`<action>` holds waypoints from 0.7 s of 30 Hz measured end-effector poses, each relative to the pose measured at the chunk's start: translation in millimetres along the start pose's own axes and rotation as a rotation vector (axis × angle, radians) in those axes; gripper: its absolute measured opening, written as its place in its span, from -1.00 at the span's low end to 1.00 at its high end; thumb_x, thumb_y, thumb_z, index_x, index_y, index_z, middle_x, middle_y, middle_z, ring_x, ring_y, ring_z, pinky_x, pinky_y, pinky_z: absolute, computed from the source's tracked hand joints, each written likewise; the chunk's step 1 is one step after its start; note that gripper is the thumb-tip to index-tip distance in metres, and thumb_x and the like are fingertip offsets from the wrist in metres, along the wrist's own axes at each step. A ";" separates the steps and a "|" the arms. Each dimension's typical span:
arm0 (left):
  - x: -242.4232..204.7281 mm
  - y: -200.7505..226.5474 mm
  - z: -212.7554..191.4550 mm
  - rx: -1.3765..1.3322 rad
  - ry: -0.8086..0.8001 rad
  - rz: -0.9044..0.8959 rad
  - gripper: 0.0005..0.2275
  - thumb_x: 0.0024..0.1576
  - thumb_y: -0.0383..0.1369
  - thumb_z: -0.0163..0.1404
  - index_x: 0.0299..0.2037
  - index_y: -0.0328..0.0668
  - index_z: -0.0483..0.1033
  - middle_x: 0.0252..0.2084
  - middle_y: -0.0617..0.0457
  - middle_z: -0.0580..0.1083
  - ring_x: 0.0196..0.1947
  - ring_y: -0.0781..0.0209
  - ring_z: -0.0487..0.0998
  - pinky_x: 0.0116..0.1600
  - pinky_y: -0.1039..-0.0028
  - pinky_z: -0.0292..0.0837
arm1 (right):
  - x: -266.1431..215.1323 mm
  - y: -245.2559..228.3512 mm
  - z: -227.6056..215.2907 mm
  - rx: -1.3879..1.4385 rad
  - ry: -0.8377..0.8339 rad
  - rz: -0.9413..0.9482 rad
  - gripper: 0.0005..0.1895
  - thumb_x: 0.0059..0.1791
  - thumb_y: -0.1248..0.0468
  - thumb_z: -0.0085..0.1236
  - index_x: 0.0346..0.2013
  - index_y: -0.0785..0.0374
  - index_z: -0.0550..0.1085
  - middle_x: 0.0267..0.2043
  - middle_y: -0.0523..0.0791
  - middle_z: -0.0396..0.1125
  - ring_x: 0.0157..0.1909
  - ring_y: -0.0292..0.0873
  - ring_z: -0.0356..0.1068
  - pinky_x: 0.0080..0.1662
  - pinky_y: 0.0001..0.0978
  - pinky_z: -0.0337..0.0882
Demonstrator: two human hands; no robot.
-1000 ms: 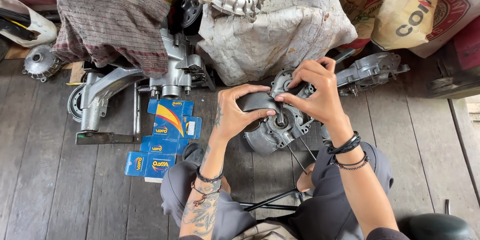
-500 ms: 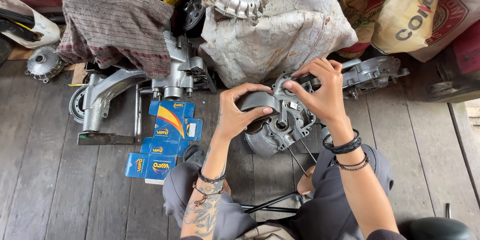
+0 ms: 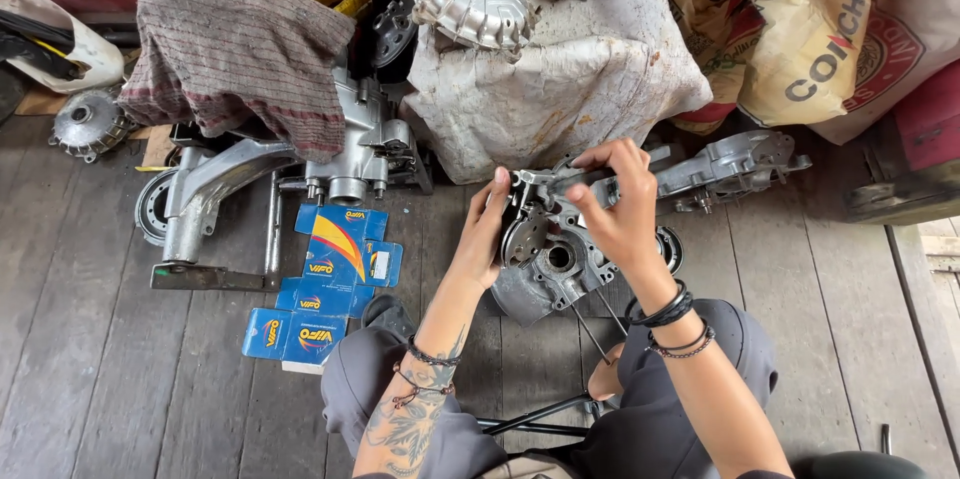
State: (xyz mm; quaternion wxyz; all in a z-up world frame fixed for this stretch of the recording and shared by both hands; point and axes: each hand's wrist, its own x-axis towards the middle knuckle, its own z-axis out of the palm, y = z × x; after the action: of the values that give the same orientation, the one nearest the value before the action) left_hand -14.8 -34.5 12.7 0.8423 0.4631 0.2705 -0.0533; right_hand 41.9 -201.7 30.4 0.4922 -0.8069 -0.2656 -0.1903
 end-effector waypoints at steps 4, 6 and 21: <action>11.2 -6.6 -6.6 0.081 0.050 0.045 -0.18 0.04 0.16 0.13 0.30 -0.41 0.25 0.14 -0.44 0.28 0.16 -0.15 0.37 0.13 0.07 0.47 | -5.8 -2.5 5.5 -0.012 0.002 -0.041 -0.39 -0.01 -0.34 0.11 -0.16 0.16 0.47 -0.34 -0.15 0.30 -0.17 -0.14 0.30 0.17 -0.24 0.14; 11.9 -4.0 -9.0 0.215 -0.074 0.285 -0.60 0.24 0.06 -0.05 -0.08 -0.07 0.59 -0.31 0.02 0.34 -0.25 0.25 0.39 -0.23 0.46 0.49 | -6.4 1.1 7.1 -0.016 0.009 -0.055 -0.38 -0.03 -0.33 0.16 -0.14 0.18 0.45 -0.34 -0.14 0.31 -0.17 -0.12 0.33 0.17 -0.20 0.15; 5.5 18.9 -8.9 -0.077 -0.075 0.024 -0.63 0.18 -0.03 0.03 -0.01 -0.15 0.50 -0.23 -0.13 0.48 -0.25 0.02 0.59 -0.17 0.20 0.60 | -2.2 10.9 12.5 0.043 0.055 0.084 -0.50 -0.07 -0.19 0.32 -0.15 0.12 0.50 -0.37 -0.15 0.42 -0.37 -0.20 0.35 0.05 -0.28 0.25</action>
State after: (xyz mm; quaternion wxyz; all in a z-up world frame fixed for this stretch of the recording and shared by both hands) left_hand -7.3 -15.7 20.4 0.8698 0.4311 0.2349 -0.0503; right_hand 47.5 -195.2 16.1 0.5242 -0.8009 -0.2220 -0.1858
